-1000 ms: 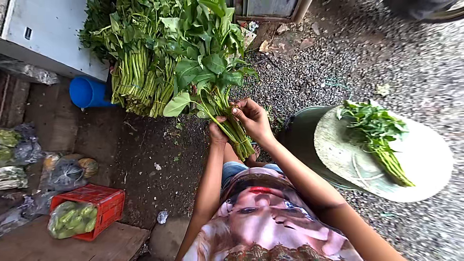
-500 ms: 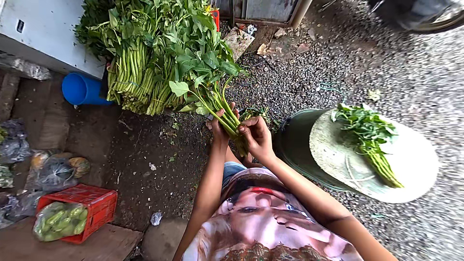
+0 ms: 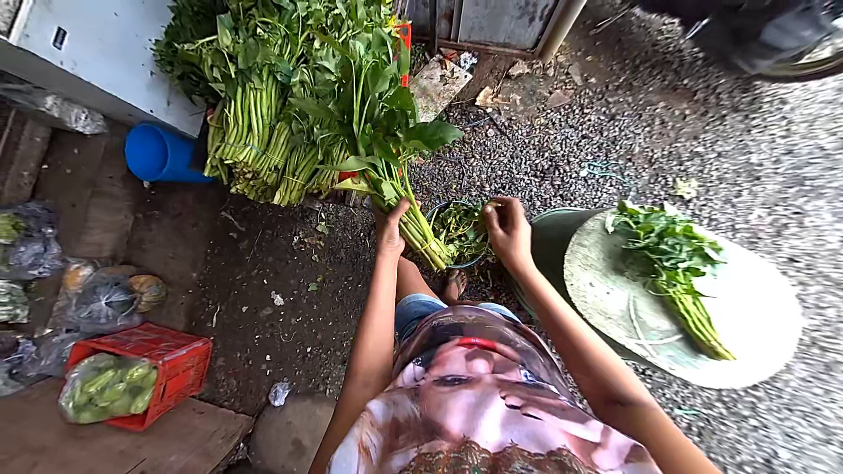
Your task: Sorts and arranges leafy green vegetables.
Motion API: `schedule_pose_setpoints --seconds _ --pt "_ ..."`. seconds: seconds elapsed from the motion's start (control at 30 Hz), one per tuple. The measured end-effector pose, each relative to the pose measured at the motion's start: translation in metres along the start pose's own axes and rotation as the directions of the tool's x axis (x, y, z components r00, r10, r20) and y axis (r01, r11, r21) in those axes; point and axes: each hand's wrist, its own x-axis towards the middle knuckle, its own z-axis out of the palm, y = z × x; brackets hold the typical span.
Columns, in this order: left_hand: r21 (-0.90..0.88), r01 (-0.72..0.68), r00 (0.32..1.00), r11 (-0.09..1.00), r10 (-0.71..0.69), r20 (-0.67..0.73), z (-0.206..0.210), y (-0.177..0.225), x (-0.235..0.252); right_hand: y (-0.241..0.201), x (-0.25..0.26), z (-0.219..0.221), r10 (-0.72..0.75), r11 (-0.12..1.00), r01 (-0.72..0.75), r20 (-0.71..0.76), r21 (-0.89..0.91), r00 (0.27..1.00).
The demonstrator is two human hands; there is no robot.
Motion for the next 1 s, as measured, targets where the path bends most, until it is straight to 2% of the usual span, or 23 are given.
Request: schedule_pose_setpoints --seconds 0.07,0.13,0.17,0.23,0.3,0.33,0.4,0.47,0.53,0.63,0.77,0.87,0.93,1.0 --pt "0.032 -0.015 0.999 0.999 0.016 -0.031 0.003 0.004 -0.001 0.041 0.025 0.011 0.127 0.977 -0.082 0.229 -0.199 0.965" --pt "0.103 -0.058 0.996 0.993 0.064 -0.056 0.008 0.009 -0.004 0.056 0.037 0.024 0.246 0.933 -0.133 0.320 -0.335 0.915" --pt "0.142 -0.098 0.992 0.985 0.107 -0.061 0.011 0.011 -0.004 0.046 0.038 0.027 0.220 0.932 -0.104 0.311 -0.348 0.925" --pt "0.248 -0.142 0.982 0.958 0.168 -0.085 0.016 0.015 -0.005 0.005 0.034 0.029 -0.023 0.957 0.088 0.228 -0.278 0.973" --pt "0.332 -0.136 0.976 0.933 0.184 -0.119 0.019 0.016 -0.007 -0.042 0.031 0.031 -0.326 0.922 0.340 0.101 -0.188 0.940" --pt "0.351 -0.151 0.970 0.924 0.207 -0.126 0.021 0.015 -0.007 -0.061 0.033 0.033 -0.417 0.894 0.420 0.053 -0.159 0.907" --pt "0.387 -0.179 0.963 0.904 0.242 -0.120 0.024 0.013 -0.008 -0.091 0.041 0.036 -0.434 0.882 0.439 0.067 -0.173 0.898" --pt "0.380 -0.198 0.957 0.904 0.262 -0.124 0.026 0.012 -0.008 -0.105 0.052 0.040 -0.341 0.910 0.364 0.143 -0.200 0.929" --pt "0.379 -0.175 0.960 0.909 0.242 -0.137 0.029 0.015 -0.013 -0.109 0.054 0.043 -0.325 0.926 0.345 0.144 -0.150 0.935" --pt "0.300 -0.131 0.977 0.945 0.175 -0.123 0.028 0.019 -0.021 -0.114 0.034 0.044 -0.402 0.915 0.404 0.084 -0.008 0.912" --pt "0.171 -0.074 0.992 0.983 0.090 -0.091 0.030 0.025 -0.024 -0.099 0.014 0.057 -0.544 0.839 0.543 0.028 0.046 0.839" --pt "0.147 -0.017 0.999 0.989 0.024 -0.044 0.028 0.028 -0.030 -0.086 0.007 0.061 -0.627 0.778 0.628 0.074 0.019 0.775" --pt "0.227 0.048 0.999 0.973 -0.044 -0.023 0.027 0.030 -0.040 -0.079 0.001 0.063 -0.674 0.730 0.681 0.099 -0.062 0.732" --pt "0.210 0.056 0.998 0.976 -0.046 -0.053 0.030 0.020 -0.031 -0.073 0.004 0.064 -0.746 0.638 0.743 0.078 -0.203 0.662"
